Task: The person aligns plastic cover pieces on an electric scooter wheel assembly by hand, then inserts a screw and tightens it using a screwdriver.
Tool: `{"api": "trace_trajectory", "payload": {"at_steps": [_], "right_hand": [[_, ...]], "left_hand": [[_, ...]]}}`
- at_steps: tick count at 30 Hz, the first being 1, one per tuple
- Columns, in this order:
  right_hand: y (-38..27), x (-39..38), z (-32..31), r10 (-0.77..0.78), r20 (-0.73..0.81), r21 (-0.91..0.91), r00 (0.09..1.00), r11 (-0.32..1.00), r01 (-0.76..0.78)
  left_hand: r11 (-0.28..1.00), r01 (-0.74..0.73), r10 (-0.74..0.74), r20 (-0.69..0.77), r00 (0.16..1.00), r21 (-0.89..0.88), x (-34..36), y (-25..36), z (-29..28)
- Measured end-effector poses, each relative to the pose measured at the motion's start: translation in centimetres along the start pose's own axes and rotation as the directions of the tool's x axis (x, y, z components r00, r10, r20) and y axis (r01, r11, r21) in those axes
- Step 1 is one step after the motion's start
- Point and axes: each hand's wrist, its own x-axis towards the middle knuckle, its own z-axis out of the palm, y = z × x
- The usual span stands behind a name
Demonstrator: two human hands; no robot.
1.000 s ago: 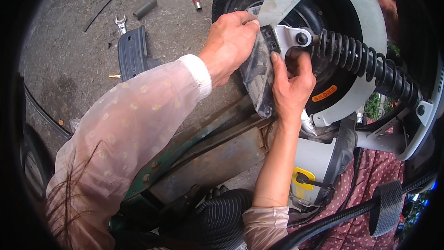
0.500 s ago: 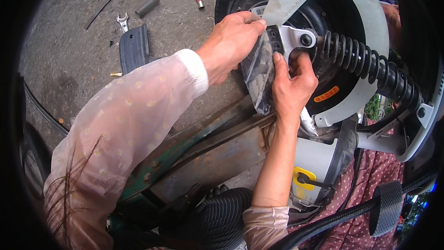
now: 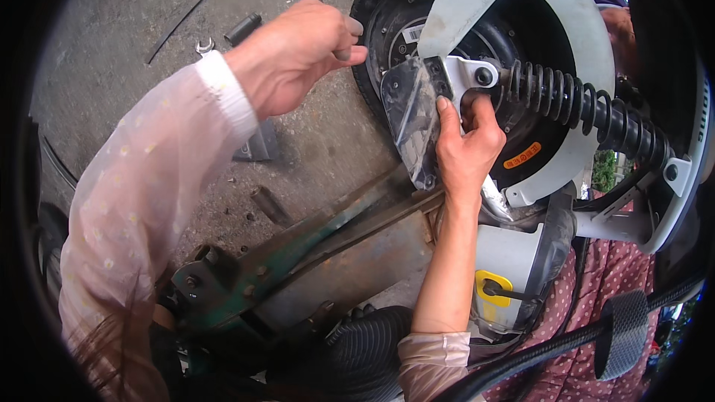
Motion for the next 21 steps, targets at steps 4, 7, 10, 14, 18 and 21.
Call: {"api": "trace_trajectory", "payload": {"at_steps": [4,7,10,14,18,21], "right_hand": [[-0.2,0.0,-0.3,0.005,-0.012,-0.047,1.0,0.999,-0.005],[0.4,-0.2,-0.2,-0.005,-0.013,0.015,1.0,1.0,0.006],[-0.4,0.0,-0.2,0.009,-0.018,-0.001,1.0,1.0,-0.009],[-0.4,0.0,-0.4,0.033,-0.002,-0.003,0.999,0.999,-0.033],[-0.6,0.1,-0.4,0.012,-0.008,-0.006,1.0,1.0,-0.012],[-0.3,0.2,-0.1,-0.016,-0.023,0.019,1.0,1.0,0.016]], "left_hand": [[0.905,-0.282,0.173,0.328,0.929,0.32,0.1,0.6,-0.7],[0.974,-0.211,0.171,0.359,0.918,0.075,-1.4,0.1,0.7],[0.937,-0.309,0.235,0.359,0.903,0.162,-1.6,-0.6,0.3],[0.904,-0.368,0.279,0.353,0.893,0.216,-1.7,-1.4,1.2],[0.867,-0.425,0.344,0.302,0.889,0.262,-1.2,-2.5,2.1],[0.696,-0.588,0.529,0.26,0.808,0.411,-0.2,-3.0,2.9]]}}
